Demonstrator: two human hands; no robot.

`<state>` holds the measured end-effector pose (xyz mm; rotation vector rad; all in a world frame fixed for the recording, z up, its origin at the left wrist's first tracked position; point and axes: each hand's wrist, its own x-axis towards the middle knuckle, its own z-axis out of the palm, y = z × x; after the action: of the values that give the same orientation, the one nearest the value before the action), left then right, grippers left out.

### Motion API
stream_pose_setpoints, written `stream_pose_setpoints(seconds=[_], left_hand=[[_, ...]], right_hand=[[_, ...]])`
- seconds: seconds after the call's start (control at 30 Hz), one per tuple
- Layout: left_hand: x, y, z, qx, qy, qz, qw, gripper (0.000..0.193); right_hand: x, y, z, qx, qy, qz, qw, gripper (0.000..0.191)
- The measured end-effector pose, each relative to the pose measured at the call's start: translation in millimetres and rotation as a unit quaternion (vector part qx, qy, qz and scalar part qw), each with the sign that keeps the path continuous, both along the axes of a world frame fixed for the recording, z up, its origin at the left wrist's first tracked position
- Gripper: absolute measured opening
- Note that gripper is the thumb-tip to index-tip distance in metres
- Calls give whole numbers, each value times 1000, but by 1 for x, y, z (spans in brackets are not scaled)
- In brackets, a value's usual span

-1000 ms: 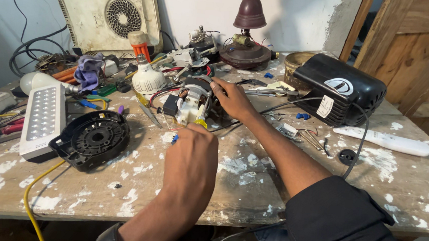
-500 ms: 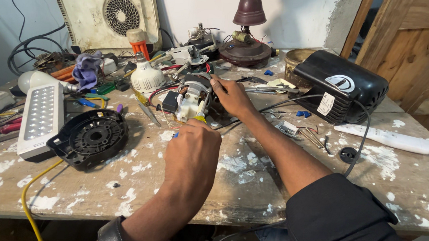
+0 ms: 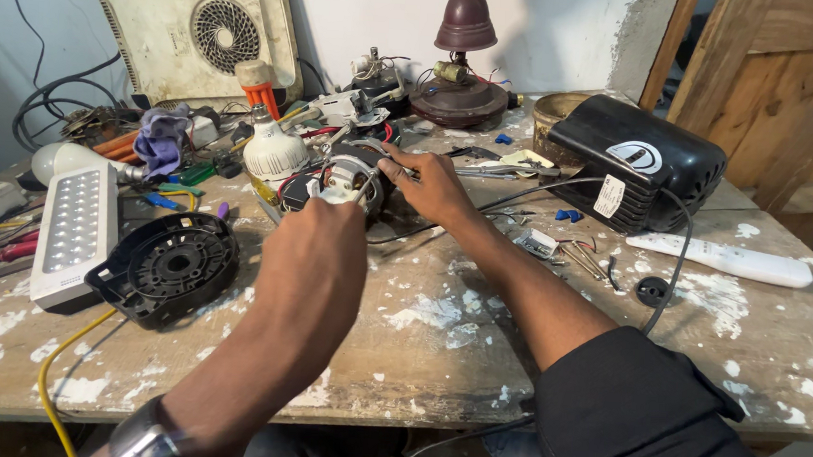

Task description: The person works on a small electric motor on a cluttered workbench, holding the motor steady and using a yellow-handled screwdriver to loosen and remove screws from its housing. They reposition and turn the motor repeatedly while unscrewing and adjusting its parts.

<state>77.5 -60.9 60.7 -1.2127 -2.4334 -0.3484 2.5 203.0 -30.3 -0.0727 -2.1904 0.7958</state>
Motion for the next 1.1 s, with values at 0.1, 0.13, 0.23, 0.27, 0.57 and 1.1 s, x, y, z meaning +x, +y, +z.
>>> stream_pose_setpoints(seconds=[0.1,0.13,0.23,0.27,0.57,1.1], left_hand=[[-4,-6,0,-22,-31,38,999,9],[-6,-8,1,-23,-29,33,999,12],[-19,-15,7,4,-26,23,999,23],[-26,-15,10,30,-26,22,999,30],[-110,-23,11,125,-670,89,727,43],[-109,-26,-43,218,-835,-21,504,38]], right_hand=[[-1,1,-1,-11,-16,-7,1000,49],[-2,2,-2,7,8,1,1000,49],[-5,5,-5,22,27,10,999,49],[-5,6,-6,20,24,11,999,49],[2,4,-4,4,11,16,1000,47],[10,-2,6,107,110,53,987,30]])
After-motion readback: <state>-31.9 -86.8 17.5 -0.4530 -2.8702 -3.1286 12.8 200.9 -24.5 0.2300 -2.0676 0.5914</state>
